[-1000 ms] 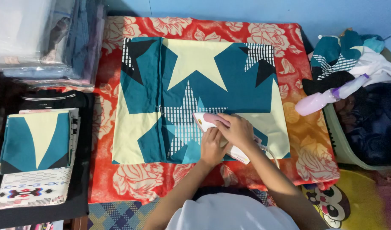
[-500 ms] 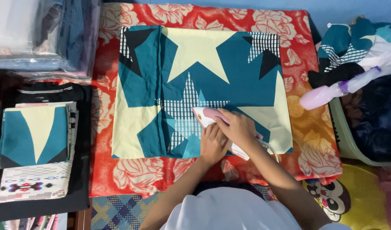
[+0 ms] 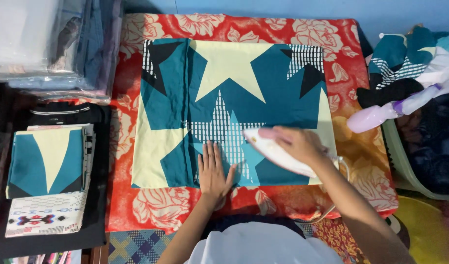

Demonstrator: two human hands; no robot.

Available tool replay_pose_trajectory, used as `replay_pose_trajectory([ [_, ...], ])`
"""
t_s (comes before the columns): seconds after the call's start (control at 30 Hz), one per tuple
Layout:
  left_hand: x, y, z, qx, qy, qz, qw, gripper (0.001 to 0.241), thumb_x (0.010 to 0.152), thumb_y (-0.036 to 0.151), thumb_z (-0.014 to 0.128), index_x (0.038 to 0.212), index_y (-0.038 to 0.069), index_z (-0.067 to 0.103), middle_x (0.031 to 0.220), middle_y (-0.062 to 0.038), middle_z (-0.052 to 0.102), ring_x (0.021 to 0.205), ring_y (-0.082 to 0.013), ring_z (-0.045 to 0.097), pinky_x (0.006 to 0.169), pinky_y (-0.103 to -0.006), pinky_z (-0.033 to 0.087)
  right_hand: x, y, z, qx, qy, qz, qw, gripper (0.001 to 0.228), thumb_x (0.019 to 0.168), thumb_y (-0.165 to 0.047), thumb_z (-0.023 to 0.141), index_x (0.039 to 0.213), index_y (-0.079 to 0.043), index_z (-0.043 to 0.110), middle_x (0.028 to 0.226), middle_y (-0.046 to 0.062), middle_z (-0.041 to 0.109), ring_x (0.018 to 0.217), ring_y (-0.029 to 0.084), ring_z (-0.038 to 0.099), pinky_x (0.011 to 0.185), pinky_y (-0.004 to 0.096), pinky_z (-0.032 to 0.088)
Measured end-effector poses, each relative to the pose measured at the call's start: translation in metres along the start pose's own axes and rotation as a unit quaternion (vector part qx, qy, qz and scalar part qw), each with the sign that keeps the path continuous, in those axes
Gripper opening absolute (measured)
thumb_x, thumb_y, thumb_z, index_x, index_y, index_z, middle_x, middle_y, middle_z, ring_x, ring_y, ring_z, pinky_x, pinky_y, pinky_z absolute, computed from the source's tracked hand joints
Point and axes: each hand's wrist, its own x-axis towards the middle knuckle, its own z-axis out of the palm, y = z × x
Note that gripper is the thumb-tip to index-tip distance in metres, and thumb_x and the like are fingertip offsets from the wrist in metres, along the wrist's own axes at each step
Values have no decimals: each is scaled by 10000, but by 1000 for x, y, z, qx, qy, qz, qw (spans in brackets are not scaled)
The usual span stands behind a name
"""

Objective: The person retrieves a patterned cloth from a laundry basket and lays it flat on a floral-patterned ironing board. They smooth the fabric by hand, spray it with water from a bottle, and then iron it thoroughly using a pink electric iron.

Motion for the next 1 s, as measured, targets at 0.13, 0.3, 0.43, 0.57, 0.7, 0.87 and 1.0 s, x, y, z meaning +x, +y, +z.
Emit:
replay_pose_trajectory([
  [0.13, 0, -3, 7, 10, 26, -5, 1000, 884, 1024, 647, 284, 1631, 18, 151, 1690, -242, 136, 1567, -418, 97, 1233, -550, 138, -48, 19, 36, -31, 40, -166, 985, 415, 863, -569, 690, 1256, -440, 720, 1029, 7, 799, 887, 303, 767, 740, 470, 637],
  [0.3, 2, 0, 6, 15, -12, -22, 1000, 879, 1019, 652, 261, 1644, 52, 111, 1707, -223, 70, 1577, -402, 33, 1232, -568, 87, -20, 88, 35, -43, 16, 101, 994, 487, 904, -701, 563, 1325, -482, 673, 1079, 71, 795, 1003, 388, 745, 840, 537, 608],
  [0.43, 2, 2, 1, 20, -9, -29, 999, 880, 1012, 654, 257, 1645, 60, 112, 1710, -220, 65, 1579, -397, 32, 1231, -570, 96, 26, 165, 20, -72, 83, 308, 945, 549, 1040, -661, 418, 1432, -347, 639, 1106, 239, 775, 1048, 483, 722, 839, 600, 553],
  [0.57, 3, -1, 8, 21, -1, -21, 1000, 900, 1000, 667, 265, 1648, 66, 97, 1713, -219, 45, 1579, -397, 26, 1227, -576, 97, 39, 147, 22, -40, 83, 312, 946, 516, 1066, -613, 415, 1426, -320, 639, 1133, 232, 762, 1079, 489, 706, 847, 617, 544],
  [0.7, 2, -3, 16, 8, 44, -23, 999, 918, 1004, 642, 314, 1632, 4, 109, 1700, -241, 90, 1576, -392, 79, 1228, -564, 128, 17, 45, 39, 21, 20, 219, 975, 519, 1026, -594, 462, 1400, -276, 632, 1208, 167, 743, 1108, 469, 697, 898, 623, 548],
  [0.87, 3, -6, 24, -11, 94, -13, 995, 877, 1012, 580, 348, 1619, -26, 162, 1684, -259, 163, 1567, -405, 145, 1224, -555, 171, -15, -68, 21, 142, -30, 81, 986, 572, 935, -407, 617, 1497, -402, 513, 1310, 147, 702, 1206, 423, 647, 1015, 542, 533],
  [1.0, 2, -7, 27, 2, 108, -17, 994, 859, 1013, 571, 369, 1623, -4, 180, 1689, -237, 171, 1564, -392, 165, 1221, -544, 189, -17, -50, 14, 151, -43, 122, 980, 438, 929, -458, 632, 1366, -470, 644, 1258, 19, 745, 1174, 337, 687, 979, 462, 565],
])
